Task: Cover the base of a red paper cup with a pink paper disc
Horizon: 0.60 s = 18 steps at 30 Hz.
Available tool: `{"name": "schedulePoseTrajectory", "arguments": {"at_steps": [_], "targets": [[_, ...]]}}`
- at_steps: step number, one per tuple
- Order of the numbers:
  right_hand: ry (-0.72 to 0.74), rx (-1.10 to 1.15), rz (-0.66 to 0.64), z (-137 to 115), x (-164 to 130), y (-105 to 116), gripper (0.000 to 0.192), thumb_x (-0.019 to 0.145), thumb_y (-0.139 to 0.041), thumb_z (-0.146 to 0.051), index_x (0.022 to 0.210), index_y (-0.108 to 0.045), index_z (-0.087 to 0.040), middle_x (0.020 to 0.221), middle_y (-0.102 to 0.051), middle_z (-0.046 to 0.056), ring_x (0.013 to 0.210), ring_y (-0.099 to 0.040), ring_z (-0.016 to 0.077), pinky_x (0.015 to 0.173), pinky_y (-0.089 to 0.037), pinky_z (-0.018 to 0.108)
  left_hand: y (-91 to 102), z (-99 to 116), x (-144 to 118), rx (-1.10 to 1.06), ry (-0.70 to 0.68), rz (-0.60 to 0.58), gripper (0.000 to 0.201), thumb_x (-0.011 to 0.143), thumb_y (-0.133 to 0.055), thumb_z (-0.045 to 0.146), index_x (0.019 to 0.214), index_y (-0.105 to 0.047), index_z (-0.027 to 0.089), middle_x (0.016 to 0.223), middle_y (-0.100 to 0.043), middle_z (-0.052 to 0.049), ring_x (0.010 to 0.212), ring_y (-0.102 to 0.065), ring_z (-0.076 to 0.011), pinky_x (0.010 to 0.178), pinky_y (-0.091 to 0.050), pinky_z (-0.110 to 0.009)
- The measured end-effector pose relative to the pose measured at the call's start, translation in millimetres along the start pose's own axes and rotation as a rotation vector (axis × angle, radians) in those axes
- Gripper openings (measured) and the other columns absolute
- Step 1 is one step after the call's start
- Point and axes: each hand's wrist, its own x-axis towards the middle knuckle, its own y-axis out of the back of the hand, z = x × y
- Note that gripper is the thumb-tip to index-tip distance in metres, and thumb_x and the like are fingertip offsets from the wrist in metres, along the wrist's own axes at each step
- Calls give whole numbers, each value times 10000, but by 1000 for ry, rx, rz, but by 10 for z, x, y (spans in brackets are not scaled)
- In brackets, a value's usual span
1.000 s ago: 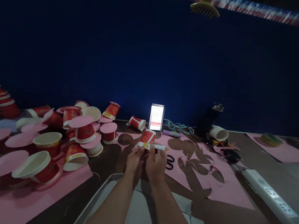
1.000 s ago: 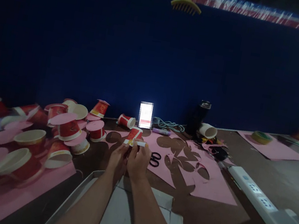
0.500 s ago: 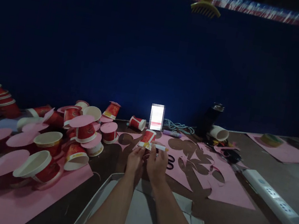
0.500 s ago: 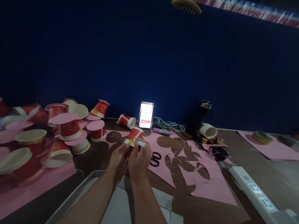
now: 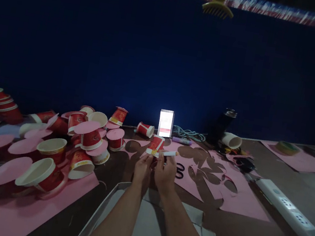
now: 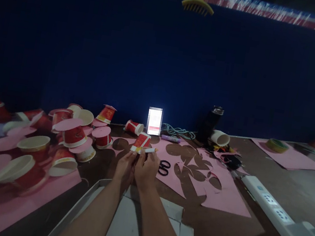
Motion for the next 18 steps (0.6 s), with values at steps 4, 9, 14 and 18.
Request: {"name": "schedulePoseTrajectory", "arguments": {"at_steps": [4, 9, 14, 18], "targets": [[8, 2, 21, 6, -2, -5, 292, 937, -386, -335, 934, -631, -176, 920, -663, 103, 902, -586, 230, 827, -436, 392, 4, -7, 6, -1, 5, 4, 249, 573, -740, 341, 713, -661, 152, 690, -674, -45, 779, -647, -186, 693, -476, -260], [-1, 5, 6, 5, -8, -17, 285, 933, -396, -330, 915, -633, -172, 926, -669, 106, 893, -586, 234, 829, -433, 399, 23, -15, 17, 5, -13, -18, 274, 569, -747, 362, 712, -657, 146, 689, -670, -46, 775, -643, -191, 694, -473, -266], [10, 37, -8, -3, -13, -2, 261, 935, -405, -339, 928, -614, -184, 909, -660, 83, 890, -583, 214, 812, -424, 357, 46, -47, 45, 3, -31, 17, 266, 578, -736, 358, 699, -629, 147, 687, -653, -41, 787, -638, -187, 698, -468, -265], [-70, 37, -9, -9, 7, 27, 265, 923, -433, -393, 813, -561, -188, 775, -617, 45, 737, -552, 181, 695, -400, 307, 37, -49, 46, 1, -23, 40, 279, 576, -738, 349, 726, -618, 147, 746, -649, -37, 750, -631, -160, 664, -465, -251]]}}
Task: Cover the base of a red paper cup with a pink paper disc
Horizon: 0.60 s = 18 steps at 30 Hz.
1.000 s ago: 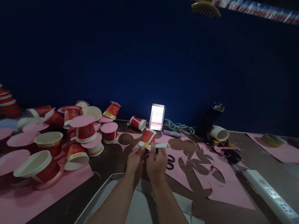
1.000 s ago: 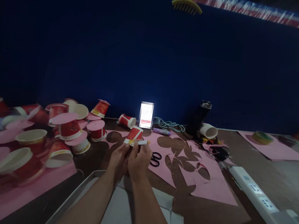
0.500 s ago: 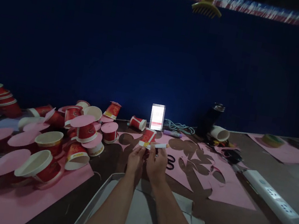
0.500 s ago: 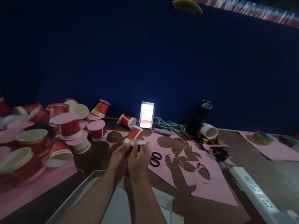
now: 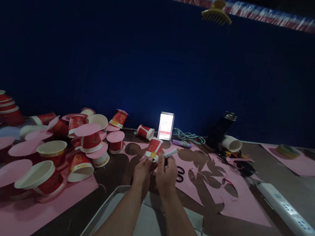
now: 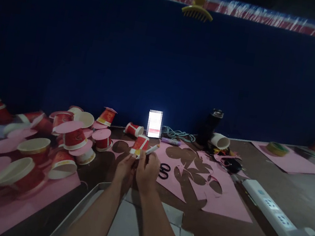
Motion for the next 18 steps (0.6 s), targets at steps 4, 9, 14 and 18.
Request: {"name": "schedulePoseTrajectory", "arguments": {"at_steps": [4, 9, 14, 18], "targets": [[-15, -26, -14, -6, 22, 10, 311, 922, -420, -423, 725, -492, -194, 698, -555, 19, 655, -487, 156, 628, -349, 280, -16, 37, -28, -5, 29, 22, 218, 607, -723, 310, 724, -621, 156, 783, -640, -36, 771, -621, -141, 646, -456, -222], [-18, -36, -39, -25, 34, 19, 324, 924, -413, -426, 700, -462, -198, 680, -533, 10, 648, -465, 151, 626, -330, 277, -36, 87, -69, -8, 52, 15, 215, 611, -721, 300, 741, -632, 154, 697, -616, -2, 627, -576, -100, 577, -423, -206], [-4, -51, -47, -40, 26, 27, 326, 927, -407, -423, 699, -473, -199, 674, -529, 8, 635, -455, 149, 619, -330, 278, -55, 101, -86, -14, 57, 6, 235, 601, -725, 314, 746, -636, 153, 648, -616, 6, 583, -557, -97, 566, -410, -214], [-6, -50, -62, -39, 24, 31, 319, 927, -411, -418, 710, -486, -198, 677, -534, 7, 634, -453, 147, 613, -328, 274, -65, 102, -93, -12, 44, 10, 216, 604, -715, 312, 740, -641, 161, 620, -605, 9, 568, -552, -106, 557, -404, -223]]}}
